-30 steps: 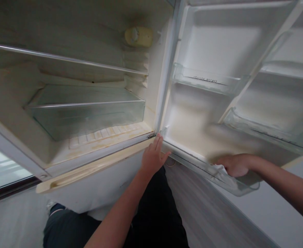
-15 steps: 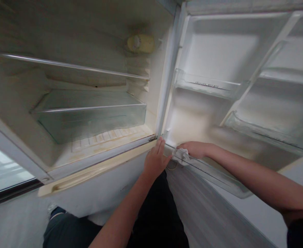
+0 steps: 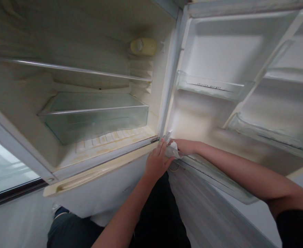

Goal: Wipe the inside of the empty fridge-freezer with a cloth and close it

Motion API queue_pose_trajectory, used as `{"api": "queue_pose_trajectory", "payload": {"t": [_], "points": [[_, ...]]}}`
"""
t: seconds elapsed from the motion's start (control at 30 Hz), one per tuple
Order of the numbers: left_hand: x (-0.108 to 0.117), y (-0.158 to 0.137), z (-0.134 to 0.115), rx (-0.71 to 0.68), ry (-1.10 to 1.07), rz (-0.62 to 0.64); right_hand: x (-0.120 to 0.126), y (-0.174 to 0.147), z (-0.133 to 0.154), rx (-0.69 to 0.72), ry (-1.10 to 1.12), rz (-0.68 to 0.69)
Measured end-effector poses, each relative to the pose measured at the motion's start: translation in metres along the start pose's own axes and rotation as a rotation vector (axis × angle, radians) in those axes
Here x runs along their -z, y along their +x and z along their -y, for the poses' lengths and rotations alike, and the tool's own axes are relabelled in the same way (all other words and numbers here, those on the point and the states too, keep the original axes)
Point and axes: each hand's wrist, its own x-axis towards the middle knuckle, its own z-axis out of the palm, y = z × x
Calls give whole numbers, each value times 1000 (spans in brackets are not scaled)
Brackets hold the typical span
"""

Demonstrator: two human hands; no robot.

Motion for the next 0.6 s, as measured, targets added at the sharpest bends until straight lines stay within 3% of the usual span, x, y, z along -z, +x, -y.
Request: {"api": "queue_pose_trajectory", "payload": {"t": [0.23, 0.47, 0.6], "points": [[1, 0, -2, 1, 16, 4, 7, -24, 11, -75, 0, 79], [3, 2, -4, 24, -7, 25, 18, -62, 34, -328, -10, 241], [35, 15, -11, 43, -257, -45, 17, -91, 48, -458, 46, 270]]}}
